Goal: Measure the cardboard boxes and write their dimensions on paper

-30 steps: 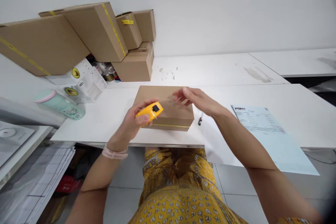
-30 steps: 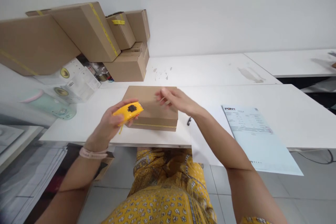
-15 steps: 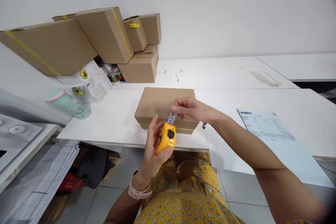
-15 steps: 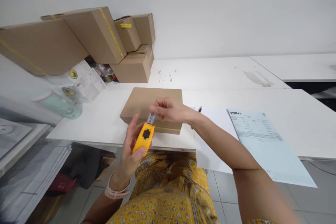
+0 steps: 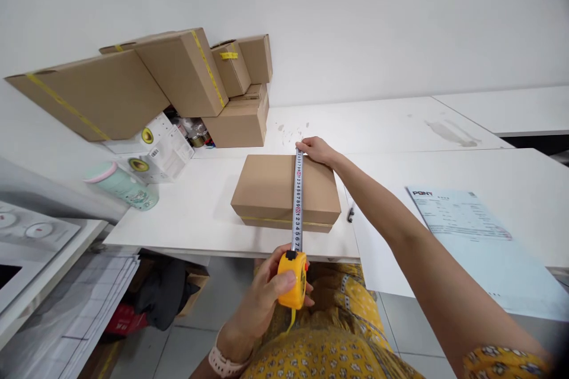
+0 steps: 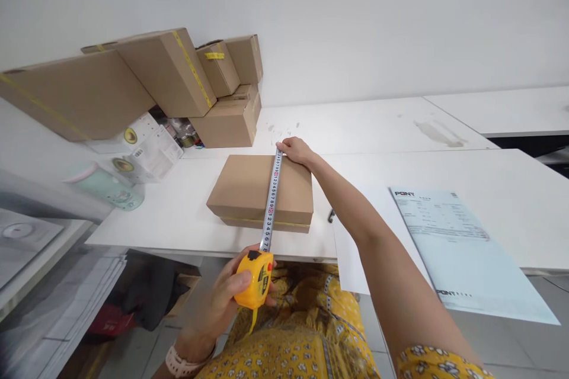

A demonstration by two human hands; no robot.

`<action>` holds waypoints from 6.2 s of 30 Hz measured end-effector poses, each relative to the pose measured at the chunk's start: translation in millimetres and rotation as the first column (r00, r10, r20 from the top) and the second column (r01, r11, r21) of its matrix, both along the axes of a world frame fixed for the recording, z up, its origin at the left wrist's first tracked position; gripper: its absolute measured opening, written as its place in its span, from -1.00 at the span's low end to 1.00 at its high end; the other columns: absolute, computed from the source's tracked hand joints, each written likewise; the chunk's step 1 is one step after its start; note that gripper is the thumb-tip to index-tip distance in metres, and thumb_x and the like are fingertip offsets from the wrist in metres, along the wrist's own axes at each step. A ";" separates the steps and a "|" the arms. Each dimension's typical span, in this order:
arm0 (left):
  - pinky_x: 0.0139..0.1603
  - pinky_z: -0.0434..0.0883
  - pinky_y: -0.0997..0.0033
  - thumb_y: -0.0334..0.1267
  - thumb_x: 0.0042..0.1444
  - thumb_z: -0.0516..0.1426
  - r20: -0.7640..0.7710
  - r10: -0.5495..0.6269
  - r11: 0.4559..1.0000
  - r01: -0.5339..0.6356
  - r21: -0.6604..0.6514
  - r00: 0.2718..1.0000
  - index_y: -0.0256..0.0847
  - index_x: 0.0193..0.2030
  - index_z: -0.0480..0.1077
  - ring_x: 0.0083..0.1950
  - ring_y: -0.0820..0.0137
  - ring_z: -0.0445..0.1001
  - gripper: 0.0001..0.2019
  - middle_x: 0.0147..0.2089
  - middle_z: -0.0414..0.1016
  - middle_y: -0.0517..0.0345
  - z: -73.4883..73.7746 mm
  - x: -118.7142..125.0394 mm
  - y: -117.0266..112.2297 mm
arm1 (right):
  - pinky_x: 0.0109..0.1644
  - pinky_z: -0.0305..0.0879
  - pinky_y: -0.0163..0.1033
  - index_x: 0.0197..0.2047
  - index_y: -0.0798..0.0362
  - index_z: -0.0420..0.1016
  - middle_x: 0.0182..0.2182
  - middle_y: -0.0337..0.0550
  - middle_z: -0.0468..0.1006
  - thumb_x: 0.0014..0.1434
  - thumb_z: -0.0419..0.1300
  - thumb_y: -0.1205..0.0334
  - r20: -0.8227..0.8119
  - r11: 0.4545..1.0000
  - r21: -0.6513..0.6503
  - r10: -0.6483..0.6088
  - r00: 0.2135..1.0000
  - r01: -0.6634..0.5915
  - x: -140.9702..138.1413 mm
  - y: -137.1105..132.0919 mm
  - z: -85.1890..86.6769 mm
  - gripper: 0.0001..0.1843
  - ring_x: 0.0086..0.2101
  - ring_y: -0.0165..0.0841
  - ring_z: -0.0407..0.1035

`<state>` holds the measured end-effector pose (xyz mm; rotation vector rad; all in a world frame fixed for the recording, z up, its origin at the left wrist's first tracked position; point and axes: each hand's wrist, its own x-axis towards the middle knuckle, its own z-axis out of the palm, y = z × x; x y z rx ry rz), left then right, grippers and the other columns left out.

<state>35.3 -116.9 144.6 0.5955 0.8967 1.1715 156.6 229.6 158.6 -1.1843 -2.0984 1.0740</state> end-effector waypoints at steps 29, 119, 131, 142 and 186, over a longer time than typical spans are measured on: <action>-0.46 0.56 0.30 0.04 0.01 0.30 -0.003 0.091 0.996 -0.091 0.008 0.996 -0.13 0.09 0.44 -0.24 0.20 0.58 -0.47 0.01 0.52 -0.06 -0.2 1.5 44.7 | -0.39 0.02 -0.27 -0.57 0.04 0.17 -0.57 -0.31 0.19 0.17 0.26 -0.04 -0.059 0.977 0.015 0.215 0.975 -0.215 3.5 -9.2 -3.0 -0.52 -0.50 -0.47 0.06; -0.26 0.58 0.30 -0.07 -0.08 0.38 -0.167 0.080 0.969 -0.038 0.244 0.983 -0.04 0.22 0.29 -0.08 0.19 0.58 -0.31 0.14 0.46 -0.06 -87.4 -4.4 61.9 | -0.05 0.11 0.00 0.25 -0.34 0.42 -0.07 -0.06 0.41 0.40 -0.07 0.22 0.125 0.600 0.800 -0.167 0.978 0.000 30.1 -70.7 6.6 -0.53 -0.12 -0.14 0.19; -0.23 0.59 0.28 -0.07 -0.06 0.39 -0.163 0.083 0.970 -0.043 0.238 0.983 -0.05 0.23 0.27 -0.07 0.19 0.58 -0.29 0.18 0.44 -0.09 -90.9 -4.6 62.5 | -0.02 0.09 0.03 0.25 -0.39 0.41 -0.05 -0.08 0.41 0.39 -0.07 0.26 0.122 0.633 0.774 -0.160 0.980 0.007 29.9 -70.9 5.5 -0.50 -0.11 -0.13 0.19; -0.21 0.61 0.23 0.13 -0.07 0.38 -0.212 0.173 0.935 -0.093 0.343 0.962 0.00 0.24 0.35 -0.08 0.13 0.56 -0.27 0.23 0.39 -0.12 -56.6 -18.2 12.4 | 0.06 0.10 0.05 0.29 -0.20 0.37 -0.02 0.00 0.48 0.37 -0.01 -0.14 0.122 0.630 0.776 -0.210 0.970 0.039 32.6 -110.5 -5.2 -0.49 -0.02 -0.07 0.23; 0.12 0.42 0.05 -0.12 0.13 0.23 -0.734 0.658 0.739 0.335 0.585 -0.169 -0.20 0.20 0.40 0.08 0.06 0.49 -0.51 0.07 0.50 -0.10 15.1 -33.7 147.9 | -0.12 0.12 -0.09 0.11 0.19 0.51 -0.13 0.16 0.60 0.26 -0.02 0.58 0.704 0.789 0.570 -0.324 0.632 -0.230 182.6 -68.3 -116.1 -0.55 -0.10 -0.09 0.32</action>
